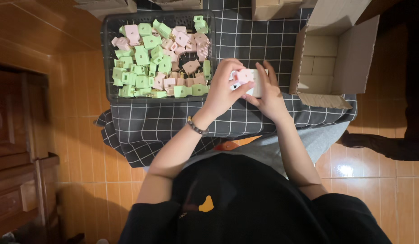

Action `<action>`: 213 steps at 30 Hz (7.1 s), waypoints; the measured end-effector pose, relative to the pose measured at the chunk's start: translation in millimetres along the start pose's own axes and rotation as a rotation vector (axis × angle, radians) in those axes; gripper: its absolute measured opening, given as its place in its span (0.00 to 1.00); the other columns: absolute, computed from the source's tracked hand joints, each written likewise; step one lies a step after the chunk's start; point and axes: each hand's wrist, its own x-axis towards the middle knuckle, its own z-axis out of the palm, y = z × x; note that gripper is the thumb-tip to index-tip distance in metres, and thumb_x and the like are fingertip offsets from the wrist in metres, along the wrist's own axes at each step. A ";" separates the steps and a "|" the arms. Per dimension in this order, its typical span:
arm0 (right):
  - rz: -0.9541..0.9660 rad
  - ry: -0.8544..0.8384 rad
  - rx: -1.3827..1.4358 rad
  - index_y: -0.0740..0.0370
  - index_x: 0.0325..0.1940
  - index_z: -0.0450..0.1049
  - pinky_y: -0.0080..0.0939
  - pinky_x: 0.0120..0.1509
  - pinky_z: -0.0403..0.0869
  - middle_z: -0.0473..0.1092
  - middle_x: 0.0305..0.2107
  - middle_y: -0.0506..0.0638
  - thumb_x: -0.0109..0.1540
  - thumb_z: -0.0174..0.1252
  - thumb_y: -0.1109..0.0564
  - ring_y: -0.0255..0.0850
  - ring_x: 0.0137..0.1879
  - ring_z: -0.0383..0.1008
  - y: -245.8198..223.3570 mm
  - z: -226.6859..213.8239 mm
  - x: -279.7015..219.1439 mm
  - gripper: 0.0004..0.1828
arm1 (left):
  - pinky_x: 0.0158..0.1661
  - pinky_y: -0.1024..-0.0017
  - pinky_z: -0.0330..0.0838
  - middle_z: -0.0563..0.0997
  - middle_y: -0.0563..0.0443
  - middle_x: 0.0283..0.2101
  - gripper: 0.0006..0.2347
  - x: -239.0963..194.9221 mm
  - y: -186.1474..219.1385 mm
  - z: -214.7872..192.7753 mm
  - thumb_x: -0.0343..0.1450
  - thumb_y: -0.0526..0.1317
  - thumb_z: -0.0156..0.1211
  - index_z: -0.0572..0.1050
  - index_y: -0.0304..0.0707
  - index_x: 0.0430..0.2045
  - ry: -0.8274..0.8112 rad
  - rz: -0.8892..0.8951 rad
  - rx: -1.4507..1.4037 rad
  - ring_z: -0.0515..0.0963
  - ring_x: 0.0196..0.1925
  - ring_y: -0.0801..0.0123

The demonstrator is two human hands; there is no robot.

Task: The person picks up small pink and green plastic electrical components from a black tray, inserts them into a white wall socket plate, and places the assembled unit into a cardboard box. This process is repeated multiple times throughout the video.

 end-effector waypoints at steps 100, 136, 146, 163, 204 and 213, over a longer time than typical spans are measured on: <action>-0.693 0.647 0.308 0.67 0.48 0.76 0.27 0.37 0.69 0.74 0.34 0.56 0.77 0.60 0.61 0.36 0.34 0.73 -136.5 -121.1 59.7 0.05 | 0.57 0.53 0.69 0.79 0.44 0.52 0.14 115.2 -86.8 -160.1 0.70 0.25 0.58 0.76 0.39 0.48 -0.667 -0.198 1.257 0.72 0.59 0.51; -1.051 0.142 0.153 0.67 0.49 0.77 0.38 0.56 0.82 0.72 0.47 0.59 0.59 0.73 0.53 0.45 0.51 0.77 -130.7 -135.0 108.0 0.20 | 0.65 0.65 0.86 0.79 0.43 0.61 0.21 76.5 102.8 -123.1 0.74 0.26 0.75 0.72 0.35 0.58 -0.094 0.489 0.252 0.84 0.62 0.57; -0.793 0.181 0.185 0.75 0.45 0.78 0.43 0.48 0.76 0.74 0.36 0.62 0.53 0.69 0.44 0.49 0.41 0.77 -161.8 -134.0 102.6 0.31 | 0.45 0.69 0.89 0.87 0.45 0.43 0.19 69.2 115.3 -129.9 0.69 0.46 0.73 0.77 0.35 0.49 0.003 0.449 0.218 0.90 0.43 0.60; -1.107 0.186 0.186 0.65 0.45 0.80 0.45 0.51 0.79 0.74 0.41 0.57 0.57 0.75 0.48 0.49 0.45 0.76 -149.2 -124.3 114.5 0.21 | 0.55 0.64 0.86 0.84 0.46 0.51 0.18 80.3 115.1 -122.7 0.70 0.30 0.79 0.75 0.34 0.49 -0.046 0.455 0.285 0.88 0.53 0.57; -1.013 0.276 0.133 0.68 0.47 0.78 0.59 0.62 0.76 0.75 0.41 0.62 0.62 0.67 0.52 0.54 0.47 0.78 -158.4 -125.8 106.4 0.16 | 0.73 0.45 0.68 0.78 0.48 0.53 0.14 70.4 123.2 -127.0 0.77 0.39 0.67 0.75 0.48 0.57 0.000 0.543 0.392 0.81 0.54 0.64; -0.921 0.293 0.132 0.70 0.40 0.80 0.57 0.62 0.71 0.75 0.33 0.59 0.56 0.66 0.43 0.52 0.41 0.77 -157.1 -126.0 103.6 0.24 | 0.66 0.50 0.72 0.84 0.50 0.44 0.25 71.8 125.5 -125.5 0.65 0.56 0.71 0.79 0.37 0.47 0.081 0.518 0.293 0.82 0.45 0.61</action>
